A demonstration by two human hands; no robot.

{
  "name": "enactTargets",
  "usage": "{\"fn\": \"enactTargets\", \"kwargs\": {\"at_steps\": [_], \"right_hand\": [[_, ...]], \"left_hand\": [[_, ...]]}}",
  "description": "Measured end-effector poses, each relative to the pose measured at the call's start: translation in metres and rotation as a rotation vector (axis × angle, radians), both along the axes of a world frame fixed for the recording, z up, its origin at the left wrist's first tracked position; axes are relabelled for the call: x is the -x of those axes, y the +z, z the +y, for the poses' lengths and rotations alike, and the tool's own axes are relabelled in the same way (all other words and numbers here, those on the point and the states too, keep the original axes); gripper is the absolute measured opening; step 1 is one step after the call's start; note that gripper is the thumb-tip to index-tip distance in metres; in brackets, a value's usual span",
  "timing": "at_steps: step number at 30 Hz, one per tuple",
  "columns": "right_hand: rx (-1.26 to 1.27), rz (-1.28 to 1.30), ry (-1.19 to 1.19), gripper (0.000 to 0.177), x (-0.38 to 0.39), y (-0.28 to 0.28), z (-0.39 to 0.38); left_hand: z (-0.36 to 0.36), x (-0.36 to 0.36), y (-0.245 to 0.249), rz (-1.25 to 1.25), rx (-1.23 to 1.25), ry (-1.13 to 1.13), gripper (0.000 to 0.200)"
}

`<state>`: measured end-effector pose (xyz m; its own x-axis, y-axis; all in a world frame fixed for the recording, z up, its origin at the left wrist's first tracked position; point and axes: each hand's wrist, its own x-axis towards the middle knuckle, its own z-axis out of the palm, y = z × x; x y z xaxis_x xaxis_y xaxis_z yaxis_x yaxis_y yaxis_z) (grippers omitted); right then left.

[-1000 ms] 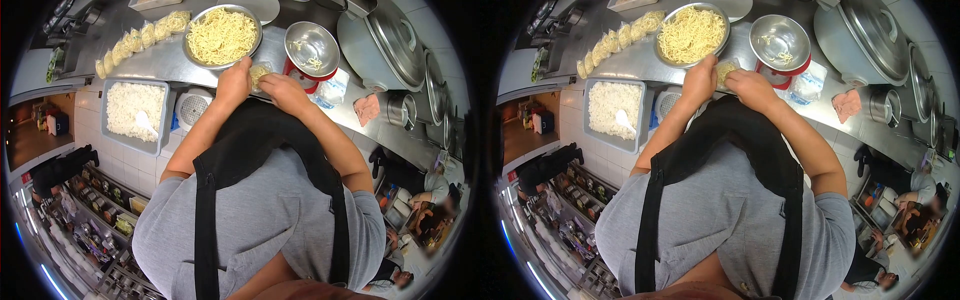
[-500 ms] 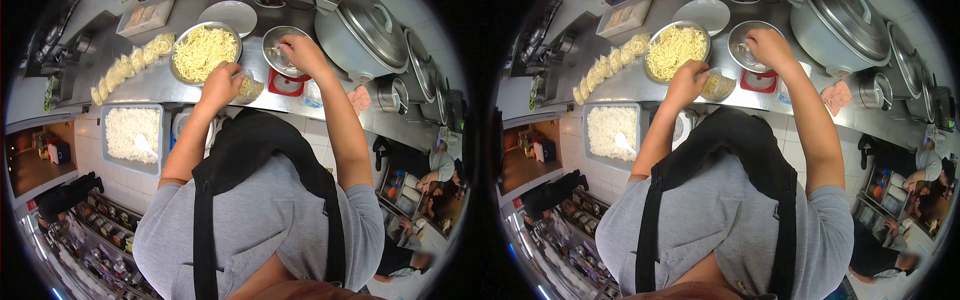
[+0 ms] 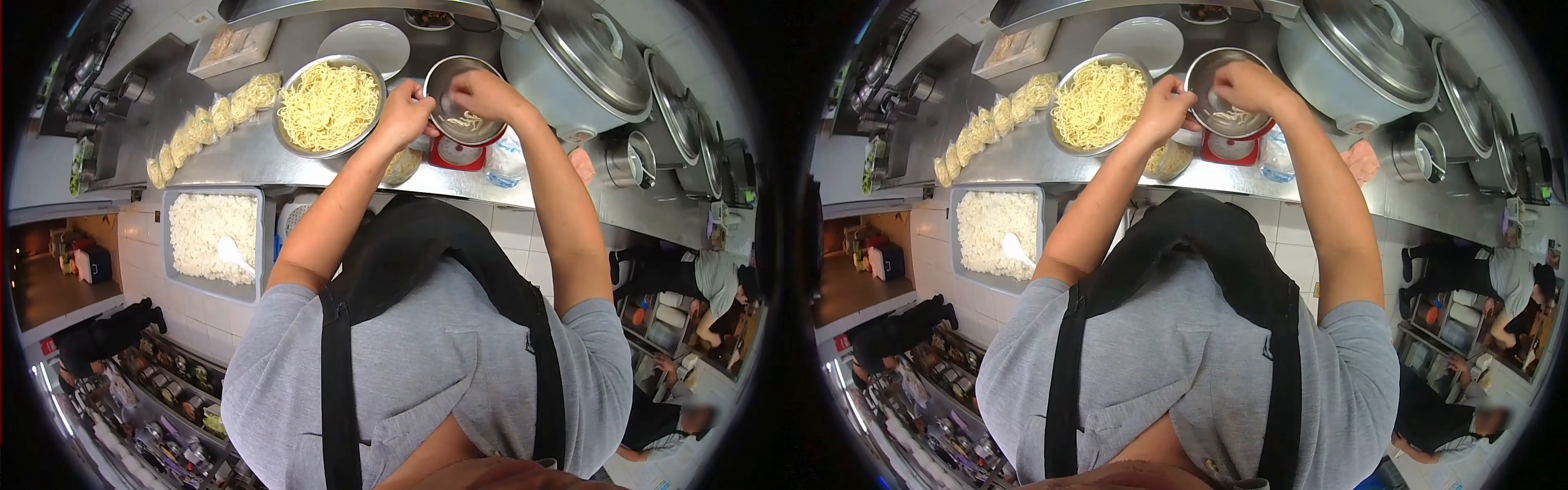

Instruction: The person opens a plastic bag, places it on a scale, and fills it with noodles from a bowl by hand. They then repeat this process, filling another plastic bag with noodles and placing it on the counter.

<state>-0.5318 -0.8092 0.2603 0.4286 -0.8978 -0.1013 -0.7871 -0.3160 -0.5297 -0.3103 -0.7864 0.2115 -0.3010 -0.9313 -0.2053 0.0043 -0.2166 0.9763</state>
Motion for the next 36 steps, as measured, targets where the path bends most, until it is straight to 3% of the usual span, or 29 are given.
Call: {"fn": "enactTargets", "kwargs": {"at_steps": [2,4,5,6,12,13,16,23,27,29,32,34,36], "right_hand": [[0.12,-0.083,-0.041,0.021,-0.004,-0.009,0.006],[0.301,-0.167,0.239,0.02,-0.007,-0.037,0.003],[0.011,-0.022,0.214,0.02,-0.007,-0.015,0.019],[0.015,-0.023,0.212,0.02,-0.004,-0.007,0.022],[0.42,0.021,-0.013,0.029,0.015,-0.02,0.039],[0.379,0.071,0.022,0.039,0.012,-0.027,0.046],[0.187,0.036,-0.04,0.045,-0.006,-0.028,0.068],[0.447,-0.019,-0.072,0.052,-0.022,-0.023,0.095],[0.309,-0.007,-0.143,0.051,-0.018,-0.022,0.082],[0.216,-0.397,-0.372,0.058,-0.014,-0.025,0.068],[0.042,-0.539,-0.529,0.055,0.018,-0.01,0.032],[-0.603,-1.432,-0.565,0.048,0.032,0.013,0.017],[-0.582,-1.452,-0.568,0.046,0.015,0.033,0.021]], "left_hand": [[-0.001,0.004,0.001,-0.008,0.036,-0.025,0.013],[-0.004,0.006,0.008,-0.07,0.128,-0.008,0.015],[-0.007,0.005,0.009,-0.099,0.155,-0.003,0.015],[-0.006,0.004,0.019,-0.101,0.158,-0.005,0.015],[-0.003,0.005,0.043,-0.158,0.184,-0.052,0.014],[-0.004,0.007,0.042,-0.17,0.21,-0.039,0.014],[-0.011,0.006,0.039,-0.186,0.247,-0.014,0.015],[-0.022,0.007,0.023,-0.064,0.061,0.008,0.011],[-0.02,0.009,0.017,-0.013,0.006,0.006,0.018],[-0.018,0.01,0.012,-0.001,0.015,0.012,0.017],[-0.014,0.007,0.008,0.062,-0.025,0.029,0.014],[-0.012,-0.002,0.015,0.113,-0.066,0.05,0.013],[-0.006,-0.02,0.025,0.022,-0.048,0.0,0.028]]}}
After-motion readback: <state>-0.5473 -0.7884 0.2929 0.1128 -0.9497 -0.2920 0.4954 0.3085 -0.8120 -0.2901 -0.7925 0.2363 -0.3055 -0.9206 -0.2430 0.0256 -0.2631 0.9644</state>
